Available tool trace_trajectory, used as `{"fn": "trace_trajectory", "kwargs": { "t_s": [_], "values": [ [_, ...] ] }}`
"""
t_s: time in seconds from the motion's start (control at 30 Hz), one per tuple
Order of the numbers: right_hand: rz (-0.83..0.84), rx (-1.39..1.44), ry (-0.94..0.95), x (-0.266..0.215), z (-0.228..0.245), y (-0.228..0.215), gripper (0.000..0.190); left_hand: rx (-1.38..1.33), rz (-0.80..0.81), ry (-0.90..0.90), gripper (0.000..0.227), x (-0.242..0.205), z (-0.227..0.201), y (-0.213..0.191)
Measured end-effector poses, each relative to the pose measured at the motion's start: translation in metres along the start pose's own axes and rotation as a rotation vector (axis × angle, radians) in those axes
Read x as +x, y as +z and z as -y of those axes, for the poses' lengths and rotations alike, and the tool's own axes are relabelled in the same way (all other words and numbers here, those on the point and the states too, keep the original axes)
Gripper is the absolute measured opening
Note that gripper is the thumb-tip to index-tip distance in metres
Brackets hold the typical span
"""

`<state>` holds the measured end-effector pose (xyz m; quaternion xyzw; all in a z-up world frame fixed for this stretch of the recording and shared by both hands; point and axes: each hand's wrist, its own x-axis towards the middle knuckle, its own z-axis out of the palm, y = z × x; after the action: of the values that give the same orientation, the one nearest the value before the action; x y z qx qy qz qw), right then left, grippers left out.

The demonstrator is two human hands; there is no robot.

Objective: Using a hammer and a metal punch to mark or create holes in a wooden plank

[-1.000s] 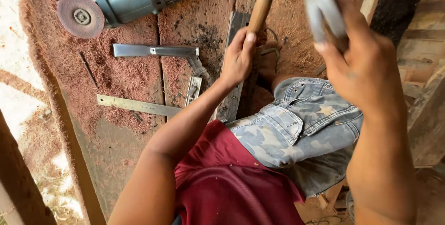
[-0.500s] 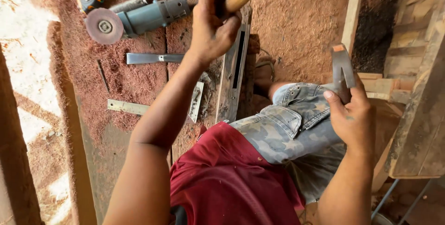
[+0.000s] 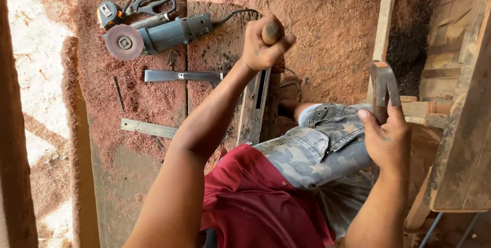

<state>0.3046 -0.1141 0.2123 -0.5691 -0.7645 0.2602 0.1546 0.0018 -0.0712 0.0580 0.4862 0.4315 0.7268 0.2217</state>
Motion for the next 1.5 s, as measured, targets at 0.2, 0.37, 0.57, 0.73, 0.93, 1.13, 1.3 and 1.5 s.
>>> {"fn": "trace_trajectory", "kwargs": {
  "t_s": [0.2,0.37,0.57,0.73,0.93,1.13,1.3,1.5],
  "values": [
    [-0.023,-0.031,-0.057,0.004,-0.007,0.002,0.056,0.175,0.451,0.374,0.023,0.003,0.053,0.017],
    [-0.021,-0.046,-0.054,0.004,-0.018,0.001,0.041,0.082,0.039,-0.371,0.042,0.070,0.078,0.023],
    [-0.002,0.008,0.056,0.001,-0.003,-0.001,0.042,0.109,-0.143,-0.767,0.043,0.058,0.145,0.020],
    [-0.015,0.087,-0.098,0.004,-0.001,-0.002,0.057,0.020,-0.153,-0.666,0.046,0.000,0.105,0.031],
    [-0.031,0.056,-0.128,0.005,-0.005,0.000,0.055,-0.101,0.105,-1.041,0.037,-0.042,-0.011,-0.018],
    [-0.049,0.084,-0.089,-0.006,-0.005,0.000,0.053,0.881,0.347,-0.839,0.036,-0.051,-0.104,-0.132],
    [-0.042,0.117,-0.077,-0.011,-0.003,-0.001,0.054,1.077,0.285,-0.751,0.038,-0.111,-0.094,-0.199],
    [-0.045,0.082,-0.110,-0.009,-0.003,0.002,0.055,1.362,0.451,-0.579,0.023,-0.170,-0.066,-0.231]
  ]
}}
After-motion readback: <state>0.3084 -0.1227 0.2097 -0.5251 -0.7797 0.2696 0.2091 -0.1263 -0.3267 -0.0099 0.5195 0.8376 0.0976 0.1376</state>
